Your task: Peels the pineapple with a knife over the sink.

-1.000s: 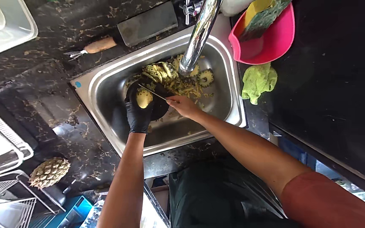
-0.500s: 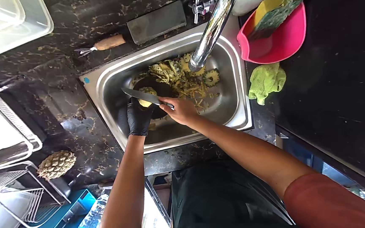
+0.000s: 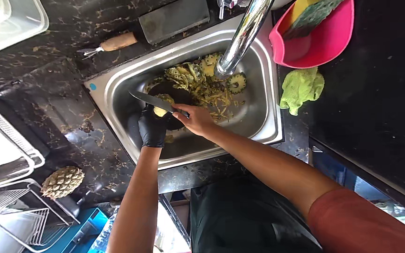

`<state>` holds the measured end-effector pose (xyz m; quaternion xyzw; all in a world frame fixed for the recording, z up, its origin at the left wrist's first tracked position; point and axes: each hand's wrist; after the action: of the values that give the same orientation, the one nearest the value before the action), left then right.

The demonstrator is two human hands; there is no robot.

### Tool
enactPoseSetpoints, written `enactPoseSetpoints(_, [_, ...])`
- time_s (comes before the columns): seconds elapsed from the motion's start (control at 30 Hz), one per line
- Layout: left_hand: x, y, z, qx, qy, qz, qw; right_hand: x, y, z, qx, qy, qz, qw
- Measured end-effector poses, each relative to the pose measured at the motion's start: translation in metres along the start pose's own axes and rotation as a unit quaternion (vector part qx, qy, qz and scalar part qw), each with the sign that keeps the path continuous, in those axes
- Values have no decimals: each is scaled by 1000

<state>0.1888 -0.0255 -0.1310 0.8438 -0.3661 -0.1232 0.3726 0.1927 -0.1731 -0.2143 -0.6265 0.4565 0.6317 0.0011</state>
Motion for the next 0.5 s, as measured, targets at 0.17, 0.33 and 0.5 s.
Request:
enactPoseSetpoints(0.17, [2,1,0,23,29,34,999,14,13,-6,-1,9,39,999])
enactPoseSetpoints(0.33, [6,7,-2,21,46,30,998,-3,-2,-6,-12,-28,49,998])
enactPoseSetpoints(0.5, [4,2,0,19,45,22,999,13,16,-14,-12,-51,79,995])
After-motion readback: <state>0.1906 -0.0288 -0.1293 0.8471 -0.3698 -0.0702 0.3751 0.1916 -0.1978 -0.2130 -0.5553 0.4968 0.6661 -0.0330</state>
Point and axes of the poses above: each hand's wrist, its own y-axis away from the middle knuckle, its own z-axis out of the palm, x = y × z, and after that the axes turned 4 degrees about -x, right-handed
